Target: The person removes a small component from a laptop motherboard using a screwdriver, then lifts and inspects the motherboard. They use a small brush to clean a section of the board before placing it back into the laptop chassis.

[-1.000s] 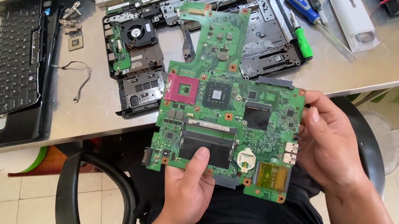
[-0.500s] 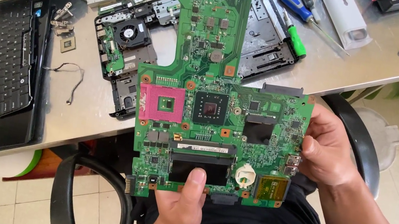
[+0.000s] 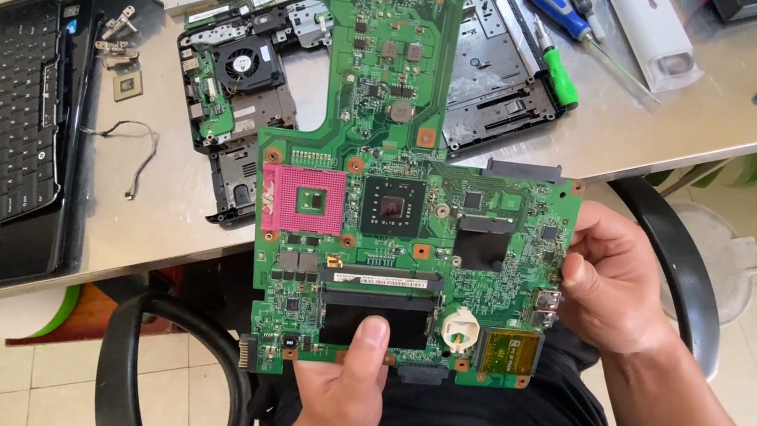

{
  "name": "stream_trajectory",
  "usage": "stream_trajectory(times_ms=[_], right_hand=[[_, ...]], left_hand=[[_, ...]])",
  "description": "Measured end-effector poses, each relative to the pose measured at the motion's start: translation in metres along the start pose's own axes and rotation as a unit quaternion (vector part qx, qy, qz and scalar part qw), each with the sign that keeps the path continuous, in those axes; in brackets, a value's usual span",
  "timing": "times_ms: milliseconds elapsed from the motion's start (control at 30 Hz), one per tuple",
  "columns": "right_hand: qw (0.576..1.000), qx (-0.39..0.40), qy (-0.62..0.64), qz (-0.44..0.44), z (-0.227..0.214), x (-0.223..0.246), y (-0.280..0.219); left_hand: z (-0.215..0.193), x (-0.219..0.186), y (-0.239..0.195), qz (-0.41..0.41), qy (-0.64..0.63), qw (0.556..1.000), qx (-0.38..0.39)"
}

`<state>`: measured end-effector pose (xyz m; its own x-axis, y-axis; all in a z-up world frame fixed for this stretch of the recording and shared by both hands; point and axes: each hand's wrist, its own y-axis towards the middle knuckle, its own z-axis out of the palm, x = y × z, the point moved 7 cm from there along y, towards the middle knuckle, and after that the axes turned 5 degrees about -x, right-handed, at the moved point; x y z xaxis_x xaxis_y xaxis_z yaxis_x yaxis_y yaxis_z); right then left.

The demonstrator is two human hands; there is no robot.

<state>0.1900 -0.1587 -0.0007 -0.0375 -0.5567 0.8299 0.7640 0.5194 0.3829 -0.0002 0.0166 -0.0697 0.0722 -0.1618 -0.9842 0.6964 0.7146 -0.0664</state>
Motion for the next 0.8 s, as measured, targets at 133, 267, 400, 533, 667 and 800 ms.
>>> stream_trajectory(times_ms=[133,267,400,533,667,800], right_hand=[[0.991,0.017,0.129,0.039,0.008,-0.001,-0.001],[0.996,0.036,0.080,0.016,0.010,0.005,0.004],[0.996,0.048,0.071,0.023,0.011,0.005,0.004],[0.995,0.030,0.080,0.057,0.006,-0.001,-0.001],[0.993,0.033,0.080,0.078,0.003,-0.008,-0.003],[0.990,0.009,0.109,0.090,0.004,-0.021,-0.003]], left_hand=[[0.011,-0.019,0.008,0.061,-0.096,0.993,0.021],[0.009,-0.026,0.009,0.063,-0.074,0.995,0.023],[-0.004,-0.006,0.010,-0.008,0.027,1.000,0.001],[-0.019,0.022,0.006,-0.134,0.096,0.986,-0.039],[-0.002,-0.004,0.020,-0.020,0.036,0.999,-0.013],[0.011,-0.017,0.029,0.054,-0.074,0.996,-0.006]])
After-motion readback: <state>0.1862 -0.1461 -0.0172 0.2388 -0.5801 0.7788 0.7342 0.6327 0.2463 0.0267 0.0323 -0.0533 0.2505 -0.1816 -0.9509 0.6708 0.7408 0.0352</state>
